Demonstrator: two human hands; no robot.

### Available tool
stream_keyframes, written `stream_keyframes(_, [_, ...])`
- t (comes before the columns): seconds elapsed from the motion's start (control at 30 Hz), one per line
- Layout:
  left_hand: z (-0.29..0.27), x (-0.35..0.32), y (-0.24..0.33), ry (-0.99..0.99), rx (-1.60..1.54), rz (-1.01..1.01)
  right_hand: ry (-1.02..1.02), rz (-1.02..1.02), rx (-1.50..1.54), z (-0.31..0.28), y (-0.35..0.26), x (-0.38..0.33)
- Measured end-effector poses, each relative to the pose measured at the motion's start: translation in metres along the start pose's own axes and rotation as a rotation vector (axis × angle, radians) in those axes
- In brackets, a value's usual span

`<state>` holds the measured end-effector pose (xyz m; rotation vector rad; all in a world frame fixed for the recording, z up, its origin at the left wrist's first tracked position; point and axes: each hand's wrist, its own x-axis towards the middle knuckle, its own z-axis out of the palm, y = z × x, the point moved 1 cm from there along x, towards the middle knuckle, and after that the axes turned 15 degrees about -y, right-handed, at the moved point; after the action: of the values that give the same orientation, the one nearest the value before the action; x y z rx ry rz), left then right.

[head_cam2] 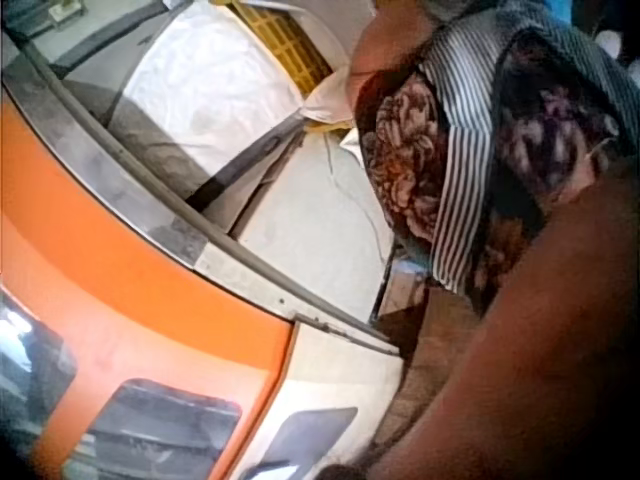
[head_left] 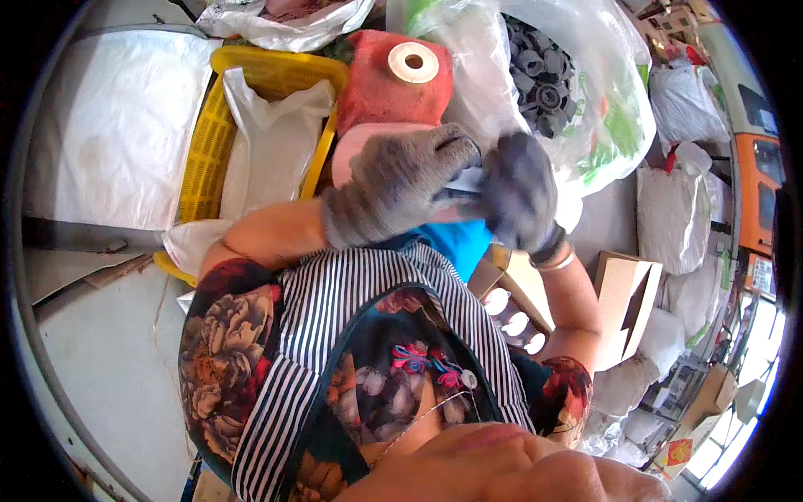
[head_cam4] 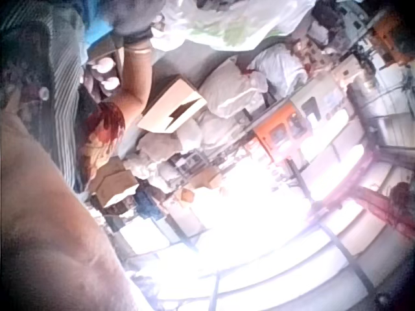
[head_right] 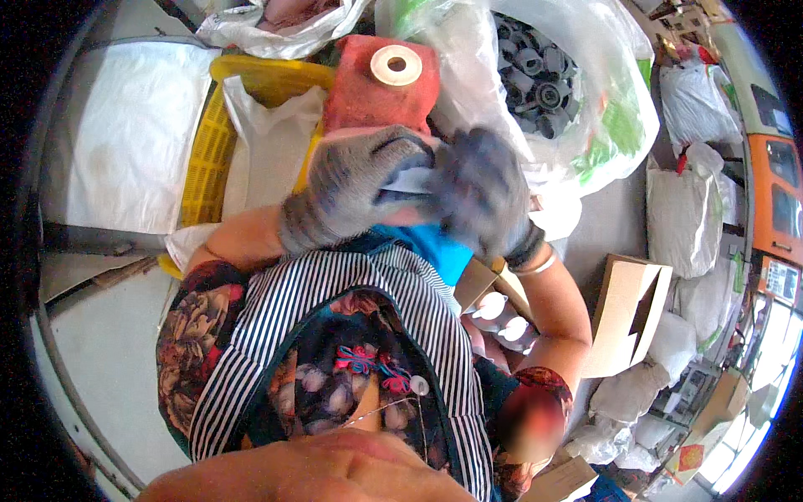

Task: The person fits grey lids onto pink pitcher bodies by hand and places the finished pitchers into a cardboard box.

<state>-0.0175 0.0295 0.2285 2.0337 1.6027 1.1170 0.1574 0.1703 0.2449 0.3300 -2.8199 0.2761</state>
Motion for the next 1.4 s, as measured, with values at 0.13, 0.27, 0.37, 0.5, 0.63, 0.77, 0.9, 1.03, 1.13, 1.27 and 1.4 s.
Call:
stream_keyframes(0.13, [0.022,0.004,0.003,0.021,0.335,-0.049,0.183,0.579,0.422,0.033,0.012,-0.001])
stream_keyframes(0.27, [-0.025,-0.014,-0.051,-0.072,-0.181,0.013,-0.045,0.157,0.181,0.015,-0.012,-0.012])
stream_keyframes(0.37, [-0.022,-0.012,-0.058,-0.237,-0.244,0.133,-0.17,-0.193,-0.121,-0.002,-0.019,-0.015])
stream_keyframes(0.5, [0.016,0.014,-0.019,0.026,0.022,-0.099,0.143,0.074,0.051,-0.009,0.002,-0.019])
stream_keyframes(0.63, [0.057,0.045,0.012,0.128,0.064,-0.103,0.13,0.627,0.238,-0.008,0.039,-0.04])
stream_keyframes(0.77, [0.074,0.054,0.014,-0.007,-0.241,-0.046,0.024,0.484,0.445,-0.009,0.069,-0.067])
stream_keyframes(0.9, [0.069,0.055,-0.004,-0.286,-0.9,-0.232,0.047,0.312,0.318,-0.007,0.097,-0.088])
stream_keyframes(1.03, [0.052,0.065,-0.028,-0.308,-0.62,-0.195,0.101,0.495,0.468,0.003,0.101,-0.103])
stream_keyframes(1.13, [0.056,0.06,-0.023,-0.38,-0.354,0.013,0.124,0.608,0.508,0.013,0.091,-0.108])
stream_keyframes(1.27, [0.08,0.049,0.008,-0.608,-0.323,-0.108,0.067,0.578,0.415,0.003,0.056,-0.139])
stream_keyframes(1.4, [0.094,0.065,0.024,-0.712,-0.206,0.39,0.094,0.817,0.392,-0.058,-0.033,-0.203])
